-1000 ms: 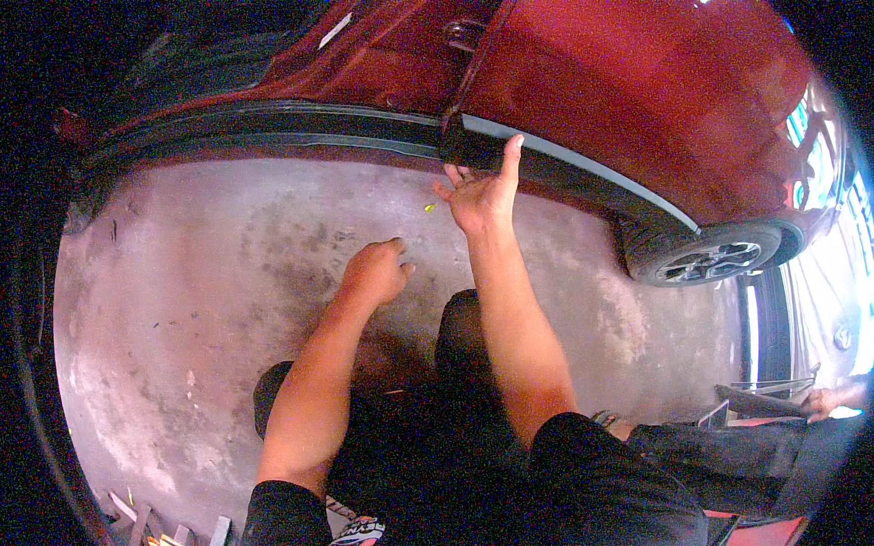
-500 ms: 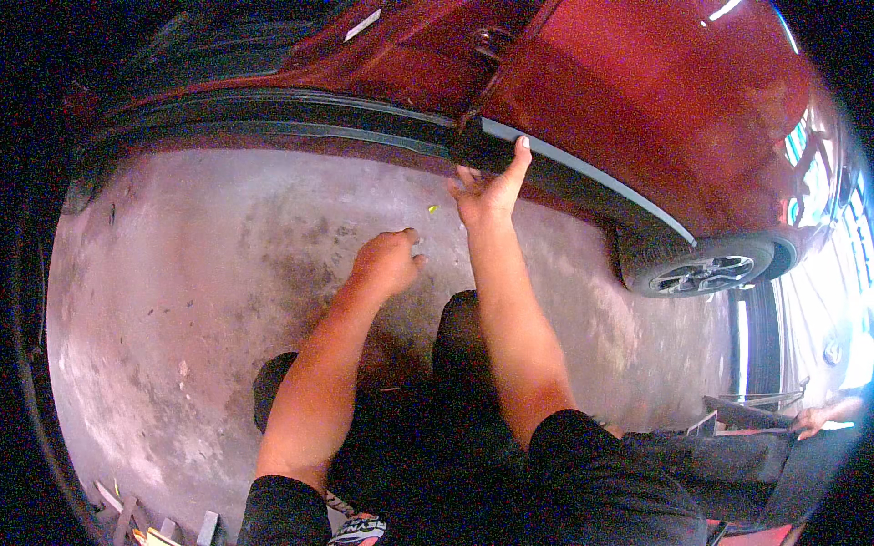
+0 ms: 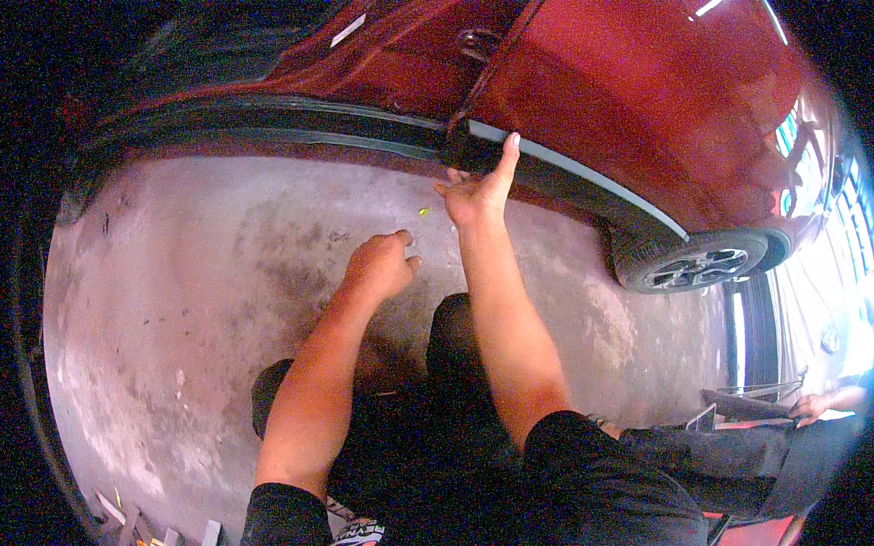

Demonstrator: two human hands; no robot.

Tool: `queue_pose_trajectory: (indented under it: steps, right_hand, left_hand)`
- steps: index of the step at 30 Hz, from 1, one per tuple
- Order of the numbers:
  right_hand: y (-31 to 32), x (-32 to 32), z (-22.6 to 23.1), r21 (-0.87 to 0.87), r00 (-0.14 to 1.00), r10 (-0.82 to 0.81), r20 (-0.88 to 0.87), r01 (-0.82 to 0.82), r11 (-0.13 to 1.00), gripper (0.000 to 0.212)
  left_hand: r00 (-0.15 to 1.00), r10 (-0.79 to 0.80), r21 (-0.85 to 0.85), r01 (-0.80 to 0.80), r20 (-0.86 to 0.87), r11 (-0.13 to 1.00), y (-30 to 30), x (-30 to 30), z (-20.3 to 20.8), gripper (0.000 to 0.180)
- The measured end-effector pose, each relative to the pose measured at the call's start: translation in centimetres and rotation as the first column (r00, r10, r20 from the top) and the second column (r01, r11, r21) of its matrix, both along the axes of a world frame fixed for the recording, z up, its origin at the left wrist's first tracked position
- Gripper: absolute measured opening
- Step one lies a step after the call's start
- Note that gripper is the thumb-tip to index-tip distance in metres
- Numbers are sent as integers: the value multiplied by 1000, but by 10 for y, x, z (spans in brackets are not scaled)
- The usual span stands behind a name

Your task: The person uses a screwdriver to pry and remove a black trim piece from the lower side of a red car. They then pick up a long silver molding strip and repeatedly test-fit it along the car's side, adjusting its position and checking alignment with the wheel arch and door line.

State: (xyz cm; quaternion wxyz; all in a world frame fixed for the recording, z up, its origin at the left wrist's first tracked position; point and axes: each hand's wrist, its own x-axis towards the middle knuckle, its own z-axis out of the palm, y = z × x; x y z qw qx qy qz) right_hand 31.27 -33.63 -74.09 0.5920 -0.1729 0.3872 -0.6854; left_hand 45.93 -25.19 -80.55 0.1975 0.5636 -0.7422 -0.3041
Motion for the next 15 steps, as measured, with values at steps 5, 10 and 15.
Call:
queue_pose_trajectory:
  steps: [5,10,15]
  right_hand:
    - [-8,-5,-9,44,997,-58,-43,60,997,100]
    - [-8,-2,-8,103,989,-78,-124,91,991,99]
    - [5,-8,-9,78,998,-26,-59,30,997,106]
  left_hand:
    - [1000,-4,-7,4,-15,1000,0,-6,1,40]
    - [1000,-7,-61,5,-19,998,1,-7,1,31]
    - [995,39,-90,-48,-95,995,-6,-9,1,37]
